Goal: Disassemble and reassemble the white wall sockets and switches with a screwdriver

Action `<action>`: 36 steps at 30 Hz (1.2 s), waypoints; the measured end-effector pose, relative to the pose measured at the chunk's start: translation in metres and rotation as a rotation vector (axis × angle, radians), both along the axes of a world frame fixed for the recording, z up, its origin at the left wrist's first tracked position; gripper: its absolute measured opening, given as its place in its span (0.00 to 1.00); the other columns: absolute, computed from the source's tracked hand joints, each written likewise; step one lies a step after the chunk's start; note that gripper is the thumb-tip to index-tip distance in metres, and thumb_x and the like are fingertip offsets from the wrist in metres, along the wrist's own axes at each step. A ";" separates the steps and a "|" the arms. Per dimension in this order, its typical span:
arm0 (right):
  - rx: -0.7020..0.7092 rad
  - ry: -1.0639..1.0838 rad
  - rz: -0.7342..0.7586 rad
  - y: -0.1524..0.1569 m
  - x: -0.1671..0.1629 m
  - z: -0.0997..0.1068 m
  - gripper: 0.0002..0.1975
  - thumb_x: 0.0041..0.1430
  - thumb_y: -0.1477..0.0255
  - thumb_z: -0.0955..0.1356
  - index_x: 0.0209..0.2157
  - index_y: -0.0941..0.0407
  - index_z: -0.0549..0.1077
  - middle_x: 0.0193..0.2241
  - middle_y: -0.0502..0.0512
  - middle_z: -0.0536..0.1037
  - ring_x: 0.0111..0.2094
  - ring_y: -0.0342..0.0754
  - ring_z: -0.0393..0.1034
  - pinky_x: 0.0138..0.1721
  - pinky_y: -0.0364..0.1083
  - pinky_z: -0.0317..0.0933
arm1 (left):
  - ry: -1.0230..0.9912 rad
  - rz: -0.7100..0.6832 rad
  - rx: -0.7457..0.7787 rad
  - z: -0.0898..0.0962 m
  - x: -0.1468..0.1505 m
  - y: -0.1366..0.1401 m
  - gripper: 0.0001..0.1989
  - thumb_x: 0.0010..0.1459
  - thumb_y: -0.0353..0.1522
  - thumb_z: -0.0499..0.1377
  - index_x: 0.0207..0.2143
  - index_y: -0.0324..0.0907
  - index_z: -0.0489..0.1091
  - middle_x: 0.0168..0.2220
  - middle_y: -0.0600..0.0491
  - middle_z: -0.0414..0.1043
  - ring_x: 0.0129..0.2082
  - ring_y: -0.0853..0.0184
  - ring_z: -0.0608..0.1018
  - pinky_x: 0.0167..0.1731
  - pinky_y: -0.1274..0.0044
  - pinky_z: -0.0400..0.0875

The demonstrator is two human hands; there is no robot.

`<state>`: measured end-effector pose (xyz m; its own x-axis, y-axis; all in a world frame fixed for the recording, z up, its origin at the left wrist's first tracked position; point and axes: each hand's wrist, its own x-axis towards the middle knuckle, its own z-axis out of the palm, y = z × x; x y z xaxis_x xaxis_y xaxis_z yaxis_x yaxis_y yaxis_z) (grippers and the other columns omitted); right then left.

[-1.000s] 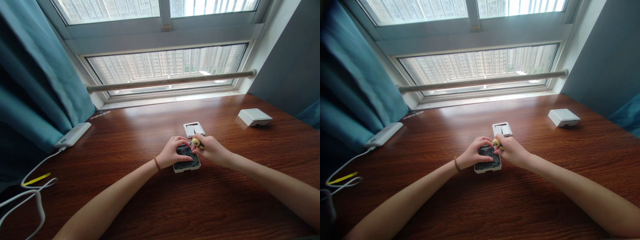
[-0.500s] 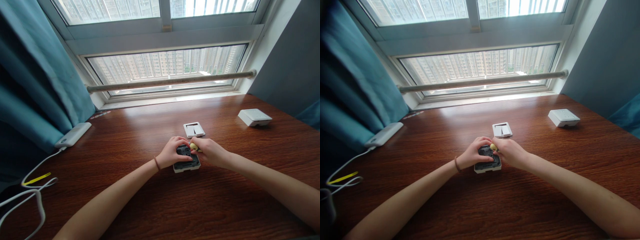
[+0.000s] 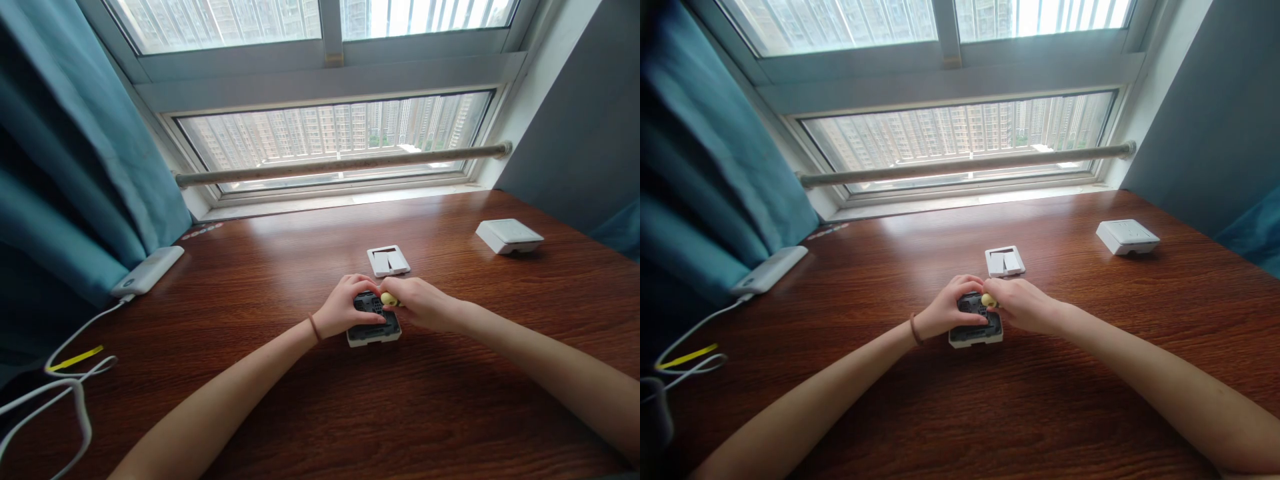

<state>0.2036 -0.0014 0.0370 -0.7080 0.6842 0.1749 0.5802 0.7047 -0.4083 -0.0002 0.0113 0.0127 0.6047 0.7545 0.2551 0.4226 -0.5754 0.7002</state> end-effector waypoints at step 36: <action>0.309 -0.189 0.171 -0.010 -0.003 0.019 0.05 0.59 0.79 0.59 0.31 0.58 0.64 0.28 0.54 0.71 0.27 0.44 0.64 0.27 0.42 0.51 | 0.005 0.006 -0.012 0.002 0.001 0.000 0.21 0.40 0.42 0.67 0.37 0.44 0.71 0.43 0.50 0.69 0.47 0.59 0.67 0.50 0.69 0.60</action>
<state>0.2003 -0.0110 0.0557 -0.8468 0.4890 0.2092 0.4882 0.8707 -0.0592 0.0005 0.0114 0.0148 0.6012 0.7614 0.2424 0.4301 -0.5640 0.7049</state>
